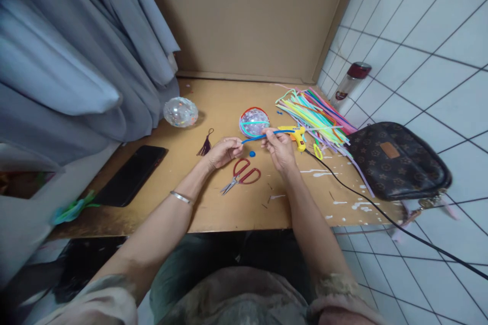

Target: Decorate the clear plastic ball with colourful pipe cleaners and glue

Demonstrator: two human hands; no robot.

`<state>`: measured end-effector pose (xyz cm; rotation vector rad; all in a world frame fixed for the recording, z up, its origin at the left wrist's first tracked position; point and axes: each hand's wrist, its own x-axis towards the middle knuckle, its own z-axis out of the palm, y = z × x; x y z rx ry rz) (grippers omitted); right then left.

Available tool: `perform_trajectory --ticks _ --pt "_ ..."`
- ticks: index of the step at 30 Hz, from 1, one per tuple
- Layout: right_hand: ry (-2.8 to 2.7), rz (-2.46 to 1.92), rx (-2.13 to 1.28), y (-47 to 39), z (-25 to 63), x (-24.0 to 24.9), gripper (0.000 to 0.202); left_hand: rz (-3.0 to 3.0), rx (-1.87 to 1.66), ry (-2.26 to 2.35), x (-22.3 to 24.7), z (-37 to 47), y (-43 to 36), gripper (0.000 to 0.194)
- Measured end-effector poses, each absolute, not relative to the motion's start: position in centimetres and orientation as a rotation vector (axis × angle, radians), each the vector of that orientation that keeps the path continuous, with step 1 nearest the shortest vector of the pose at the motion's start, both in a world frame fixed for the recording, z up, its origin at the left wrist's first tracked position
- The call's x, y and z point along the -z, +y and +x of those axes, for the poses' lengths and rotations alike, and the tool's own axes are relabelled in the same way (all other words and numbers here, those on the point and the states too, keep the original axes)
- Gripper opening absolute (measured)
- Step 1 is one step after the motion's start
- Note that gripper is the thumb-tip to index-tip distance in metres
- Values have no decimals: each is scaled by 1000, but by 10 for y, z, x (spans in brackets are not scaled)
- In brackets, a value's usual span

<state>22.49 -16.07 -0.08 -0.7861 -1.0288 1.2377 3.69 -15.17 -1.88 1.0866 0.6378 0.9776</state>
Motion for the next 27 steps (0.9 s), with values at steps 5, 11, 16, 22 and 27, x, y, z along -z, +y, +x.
perform_trajectory --ticks 5,11,16,22,27 --pt "-1125 -911 -1110 -164 215 3 43 1169 -1035 740 19 40 -151 15" --pt "-1012 -998 -986 -165 210 3 43 1659 -1276 1140 17 41 -157 23" --pt "-1022 -1006 -934 -166 209 5 42 2070 -1312 1252 17 44 -164 25" --pt "-1081 -1042 -882 -168 207 4 38 2213 -1182 1222 19 47 -166 25" --pt "-1153 -1054 -790 -172 204 6 33 2212 -1079 1194 14 47 -168 23"
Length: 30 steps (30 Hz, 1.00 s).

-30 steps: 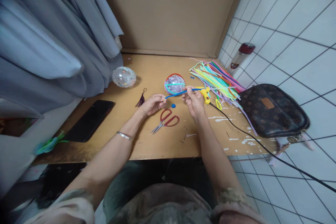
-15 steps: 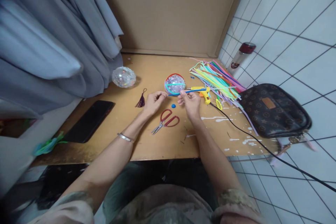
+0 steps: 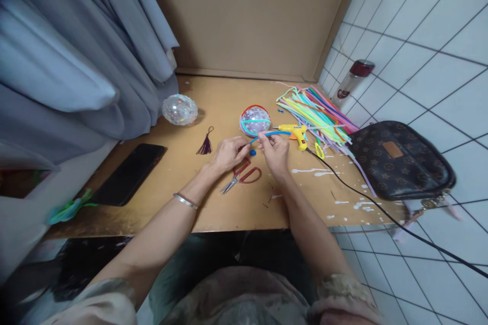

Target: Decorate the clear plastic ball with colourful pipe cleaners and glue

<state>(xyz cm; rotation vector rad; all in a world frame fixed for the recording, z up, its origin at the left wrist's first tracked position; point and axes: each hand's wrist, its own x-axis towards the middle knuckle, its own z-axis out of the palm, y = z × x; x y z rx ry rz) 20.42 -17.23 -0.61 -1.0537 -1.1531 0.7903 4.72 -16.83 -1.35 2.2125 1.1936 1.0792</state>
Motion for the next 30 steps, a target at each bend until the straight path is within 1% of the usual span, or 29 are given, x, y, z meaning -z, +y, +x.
perform_trajectory --ticks 6,10,12,15,20,23,26,30 --pt "-1441 -1050 -630 -180 203 10 24 2104 -1115 1258 15 49 -168 24" --pt "-1615 -953 -559 -185 199 12 21 1987 -1179 1307 18 49 -164 29" --pt "-1686 -910 -527 -186 197 13 21 1838 -1241 1334 17 48 -162 31" --pt "-1764 -895 -480 -186 194 16 23 1526 -1316 1331 15 49 -160 28" --pt "-1864 -917 -431 -186 188 22 20 966 -1406 1172 16 56 -154 25" --pt "-1782 -923 -471 -188 186 20 21 976 -1403 1042 16 58 -155 23" --pt "-1506 -972 -527 -187 191 13 23 1023 -1313 969 14 55 -156 21" --pt "-1225 -997 -700 -177 201 6 34 965 -1309 962 12 47 -155 23"
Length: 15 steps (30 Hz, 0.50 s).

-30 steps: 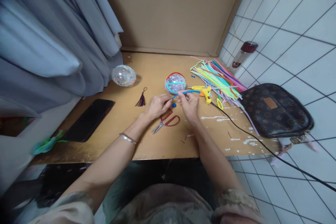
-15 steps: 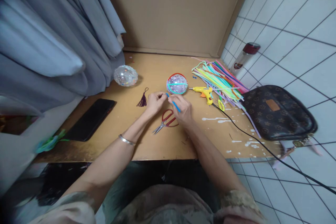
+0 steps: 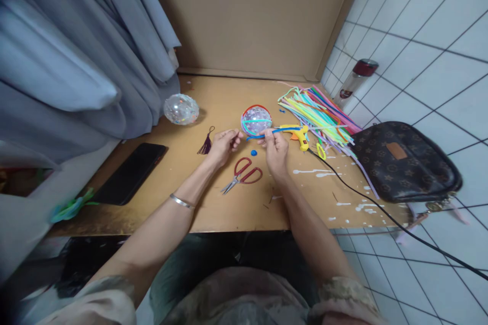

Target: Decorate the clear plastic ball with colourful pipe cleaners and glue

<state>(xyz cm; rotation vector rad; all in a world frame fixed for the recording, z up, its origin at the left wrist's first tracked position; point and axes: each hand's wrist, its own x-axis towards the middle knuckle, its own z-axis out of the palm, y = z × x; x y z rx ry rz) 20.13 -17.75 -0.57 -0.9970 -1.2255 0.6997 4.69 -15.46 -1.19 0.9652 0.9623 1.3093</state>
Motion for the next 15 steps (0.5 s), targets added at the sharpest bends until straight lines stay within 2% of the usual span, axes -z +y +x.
perform_trajectory --ticks 8,15 --pt "-1188 -980 -740 -168 209 9 40 1070 -964 773 10 43 -157 23" --pt "-1230 -997 -656 -171 208 6 42 1060 -938 703 9 46 -162 23"
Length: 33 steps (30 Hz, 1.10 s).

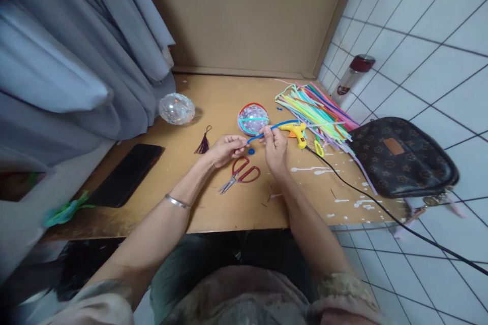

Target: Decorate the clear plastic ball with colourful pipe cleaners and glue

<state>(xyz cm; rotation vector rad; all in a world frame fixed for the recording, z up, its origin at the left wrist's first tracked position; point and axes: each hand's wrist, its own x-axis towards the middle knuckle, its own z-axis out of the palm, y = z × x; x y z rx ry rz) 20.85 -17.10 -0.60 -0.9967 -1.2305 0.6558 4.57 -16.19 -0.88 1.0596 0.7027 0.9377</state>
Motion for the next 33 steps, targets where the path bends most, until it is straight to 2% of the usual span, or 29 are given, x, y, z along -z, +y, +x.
perform_trajectory --ticks 10,22,33 --pt "-1247 -1025 -586 -172 209 7 34 1013 -891 668 9 45 -161 30" --pt "-1309 -1055 -539 -169 209 8 48 943 -879 735 7 49 -161 13" --pt "-1329 -1042 -534 -169 209 9 50 928 -833 661 6 48 -163 15"
